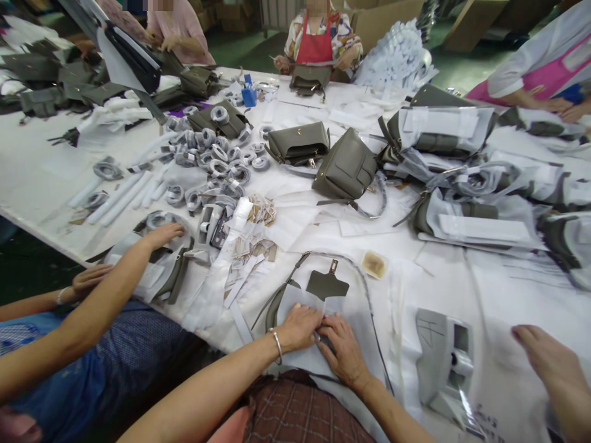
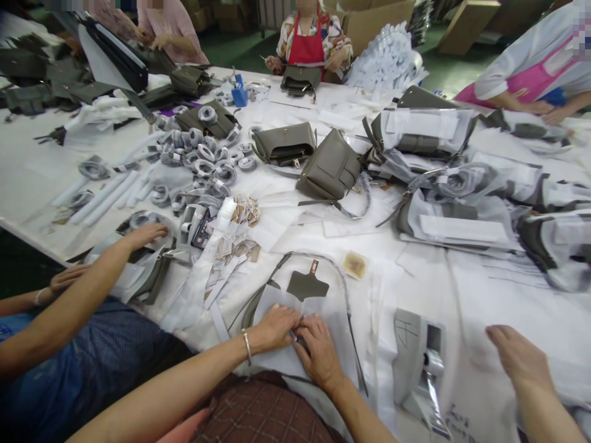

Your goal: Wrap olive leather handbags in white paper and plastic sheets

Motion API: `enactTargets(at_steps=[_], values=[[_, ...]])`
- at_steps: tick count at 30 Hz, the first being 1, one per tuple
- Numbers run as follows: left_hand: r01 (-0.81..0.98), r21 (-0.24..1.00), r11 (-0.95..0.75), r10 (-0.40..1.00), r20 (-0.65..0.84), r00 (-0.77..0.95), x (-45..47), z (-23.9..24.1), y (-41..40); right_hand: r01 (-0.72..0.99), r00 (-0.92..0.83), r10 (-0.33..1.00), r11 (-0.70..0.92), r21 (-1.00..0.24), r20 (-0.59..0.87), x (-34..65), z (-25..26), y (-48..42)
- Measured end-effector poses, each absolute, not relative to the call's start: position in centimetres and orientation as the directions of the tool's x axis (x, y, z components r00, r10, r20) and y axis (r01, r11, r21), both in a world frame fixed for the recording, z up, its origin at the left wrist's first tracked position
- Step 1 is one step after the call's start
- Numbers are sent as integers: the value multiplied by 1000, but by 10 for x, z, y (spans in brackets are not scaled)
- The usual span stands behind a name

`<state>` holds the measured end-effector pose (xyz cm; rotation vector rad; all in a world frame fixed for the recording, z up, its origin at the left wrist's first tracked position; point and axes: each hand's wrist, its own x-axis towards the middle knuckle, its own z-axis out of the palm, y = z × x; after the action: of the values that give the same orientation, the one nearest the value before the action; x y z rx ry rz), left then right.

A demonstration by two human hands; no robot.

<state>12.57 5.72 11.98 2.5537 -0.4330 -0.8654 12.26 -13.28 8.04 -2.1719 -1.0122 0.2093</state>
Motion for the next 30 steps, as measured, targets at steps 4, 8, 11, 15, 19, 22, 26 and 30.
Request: enactTargets(at_steps=[4, 8, 11, 15, 19, 22, 26, 30], values=[[-114, 443, -889, -351, -502, 790, 128, 114, 50, 620, 692, 701, -457, -638, 170, 121, 71, -134], [-86, 442, -893, -322, -492, 809, 131, 108, 45, 629, 693, 701, -476, -615, 166, 121, 68, -134], [-89, 459, -884, -336, -491, 804, 135, 107, 48, 624, 696, 698, -475, -620, 166, 122, 71, -131], [-119, 497, -860, -391, -490, 779, 139, 113, 57, 570, 754, 638, -516, -640, 158, 119, 75, -122], [-192, 495, -848, -438, -447, 780, 129, 120, 61, 509, 808, 573, -561, -653, 137, 112, 75, -113], [-241, 476, -846, -442, -372, 816, 118, 115, 61, 484, 833, 536, -590, -646, 135, 110, 72, -107], [-242, 473, -847, -426, -333, 841, 112, 105, 60, 499, 839, 519, -619, -606, 161, 114, 66, -103], [-250, 453, -855, -422, -330, 844, 118, 108, 58, 554, 811, 539, -582, -594, 228, 123, 61, -104]])
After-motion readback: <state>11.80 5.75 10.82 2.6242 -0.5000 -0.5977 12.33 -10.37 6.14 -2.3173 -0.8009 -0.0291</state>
